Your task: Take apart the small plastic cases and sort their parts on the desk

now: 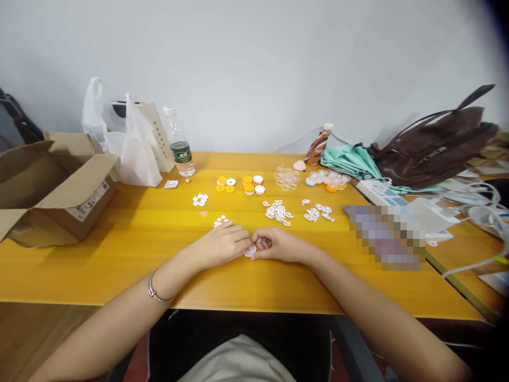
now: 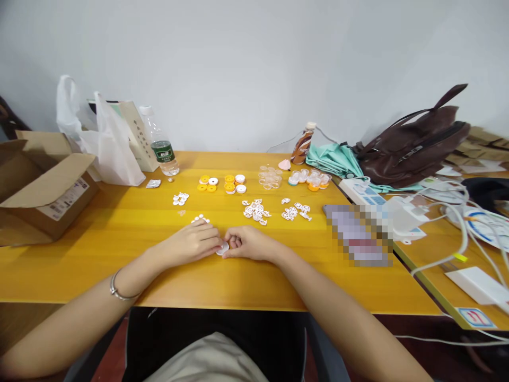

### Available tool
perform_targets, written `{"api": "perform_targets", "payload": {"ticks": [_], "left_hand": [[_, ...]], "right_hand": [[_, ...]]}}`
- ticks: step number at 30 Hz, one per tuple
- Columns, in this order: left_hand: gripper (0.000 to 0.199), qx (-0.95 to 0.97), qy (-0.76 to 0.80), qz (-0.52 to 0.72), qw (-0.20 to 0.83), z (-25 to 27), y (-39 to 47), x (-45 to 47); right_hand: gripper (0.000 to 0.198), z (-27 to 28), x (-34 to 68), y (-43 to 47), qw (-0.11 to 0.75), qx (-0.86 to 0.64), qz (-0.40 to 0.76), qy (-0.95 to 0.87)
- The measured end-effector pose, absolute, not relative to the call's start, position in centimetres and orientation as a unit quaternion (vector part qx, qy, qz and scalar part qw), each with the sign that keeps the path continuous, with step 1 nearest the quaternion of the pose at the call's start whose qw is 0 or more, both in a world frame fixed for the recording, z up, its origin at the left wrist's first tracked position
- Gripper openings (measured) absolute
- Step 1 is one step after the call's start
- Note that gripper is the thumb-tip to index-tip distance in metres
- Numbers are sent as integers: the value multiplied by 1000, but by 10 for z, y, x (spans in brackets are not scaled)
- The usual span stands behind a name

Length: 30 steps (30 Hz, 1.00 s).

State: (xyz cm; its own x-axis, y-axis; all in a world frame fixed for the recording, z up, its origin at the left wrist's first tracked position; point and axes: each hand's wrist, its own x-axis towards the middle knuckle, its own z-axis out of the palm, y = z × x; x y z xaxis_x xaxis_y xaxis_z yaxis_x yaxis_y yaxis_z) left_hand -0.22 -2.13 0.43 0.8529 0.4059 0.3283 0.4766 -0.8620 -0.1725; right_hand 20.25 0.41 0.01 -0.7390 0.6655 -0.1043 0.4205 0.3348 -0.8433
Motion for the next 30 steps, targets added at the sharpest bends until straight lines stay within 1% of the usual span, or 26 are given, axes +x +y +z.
{"api": "perform_targets", "payload": {"ticks": [7, 15, 20, 24, 30], "left_hand": [[22, -953, -225, -131, 158, 2, -21, -3], [25, -950, -212, -139, 183, 3, -22, -2], [22, -947, -209, -134, 206, 4, -23, 0], [19, -947, -200, -130, 214, 6, -24, 0], [22, -946, -192, -133, 223, 8, -26, 1]], "right_hand": [[30, -1, 203, 6, 125, -329, 453, -819], [33, -2, 203, 6, 131, -331, 455, -816], [33, -4, 203, 7, 133, -330, 455, -817], [31, -3, 203, 6, 132, -328, 452, -819], [32, 1, 202, 4, 131, -336, 445, -820]]}}
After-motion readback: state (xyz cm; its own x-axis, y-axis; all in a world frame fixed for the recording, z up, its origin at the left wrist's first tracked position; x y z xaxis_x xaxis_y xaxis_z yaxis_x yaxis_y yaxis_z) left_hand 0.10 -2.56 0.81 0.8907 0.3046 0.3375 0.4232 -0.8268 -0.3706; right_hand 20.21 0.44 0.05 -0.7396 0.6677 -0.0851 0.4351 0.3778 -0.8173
